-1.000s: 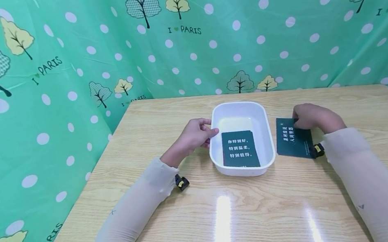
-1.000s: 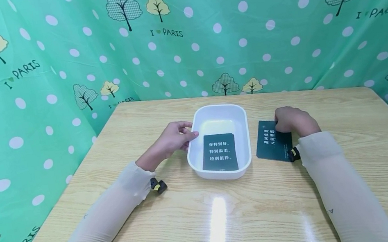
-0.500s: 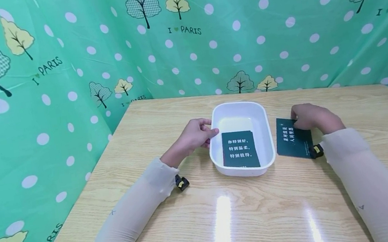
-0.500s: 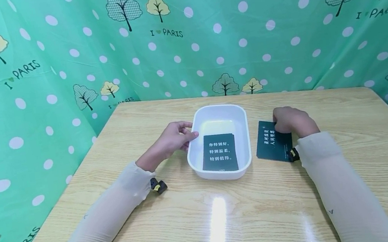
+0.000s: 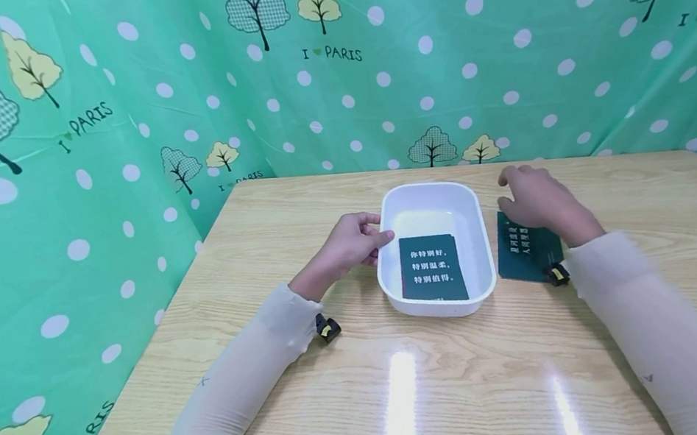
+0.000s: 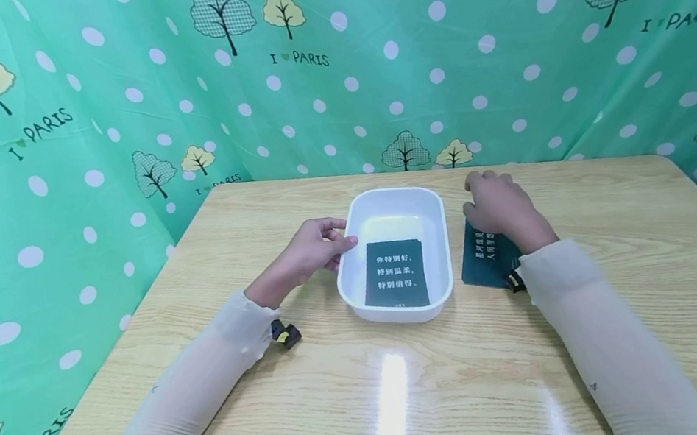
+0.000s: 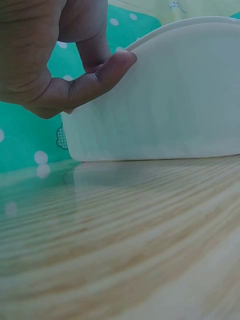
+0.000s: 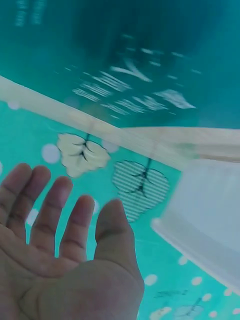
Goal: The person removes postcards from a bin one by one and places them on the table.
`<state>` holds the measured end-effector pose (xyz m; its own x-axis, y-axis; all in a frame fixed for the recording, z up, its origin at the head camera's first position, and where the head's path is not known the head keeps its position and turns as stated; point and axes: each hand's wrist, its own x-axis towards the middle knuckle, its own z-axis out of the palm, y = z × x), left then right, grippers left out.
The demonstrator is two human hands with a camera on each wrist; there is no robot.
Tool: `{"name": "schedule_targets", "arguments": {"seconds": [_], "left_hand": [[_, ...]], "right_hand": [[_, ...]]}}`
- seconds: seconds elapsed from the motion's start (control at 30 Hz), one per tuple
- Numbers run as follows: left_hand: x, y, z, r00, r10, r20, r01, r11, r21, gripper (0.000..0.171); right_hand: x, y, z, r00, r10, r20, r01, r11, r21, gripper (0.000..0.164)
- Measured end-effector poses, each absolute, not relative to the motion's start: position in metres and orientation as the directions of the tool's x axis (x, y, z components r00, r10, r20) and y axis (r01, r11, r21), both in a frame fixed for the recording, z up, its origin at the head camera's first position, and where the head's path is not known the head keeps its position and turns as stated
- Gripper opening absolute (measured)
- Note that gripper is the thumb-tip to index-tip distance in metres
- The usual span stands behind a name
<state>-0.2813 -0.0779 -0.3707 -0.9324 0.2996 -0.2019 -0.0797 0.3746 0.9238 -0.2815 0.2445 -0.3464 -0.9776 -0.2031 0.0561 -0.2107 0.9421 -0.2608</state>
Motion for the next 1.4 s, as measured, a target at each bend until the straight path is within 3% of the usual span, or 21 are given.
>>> {"name": "schedule_targets", "arguments": {"seconds": [0.27, 0.43, 0.8, 1.07, 1.4], "left_hand": [[-0.283, -0.078, -0.372, -0.933, 0.297, -0.204, -0.083, 0.374, 0.924, 0.045], [-0.283, -0.078, -0.372, -0.933, 0.299, -0.2, -0.082, 0.366, 0.927, 0.045], [-0.282, -0.078, -0.371, -0.931, 0.306, -0.2, -0.083, 0.357, 0.93, 0.043], [-0.282, -0.079, -0.369, -0.93, 0.302, -0.212, -0.089, 0.374, 0.923, 0.044], [-0.281, -0.079, -0.369, -0.928, 0.308, -0.211, -0.085, 0.376, 0.923, 0.046]], "right_hand": [[-0.275, 0.211, -0.347, -0.93, -0.298, 0.217, -0.349, 0.901, -0.259, 0.041], [-0.268, 0.192, -0.348, -0.9, -0.363, 0.242, -0.415, 0.882, -0.222, 0.042], [-0.258, 0.165, -0.354, -0.879, -0.454, 0.145, -0.476, 0.857, -0.197, 0.052], [-0.253, 0.157, -0.362, -0.871, -0.49, -0.024, -0.472, 0.85, -0.236, 0.083], [-0.251, 0.155, -0.369, -0.854, -0.511, -0.096, -0.498, 0.857, -0.135, 0.102]]}}
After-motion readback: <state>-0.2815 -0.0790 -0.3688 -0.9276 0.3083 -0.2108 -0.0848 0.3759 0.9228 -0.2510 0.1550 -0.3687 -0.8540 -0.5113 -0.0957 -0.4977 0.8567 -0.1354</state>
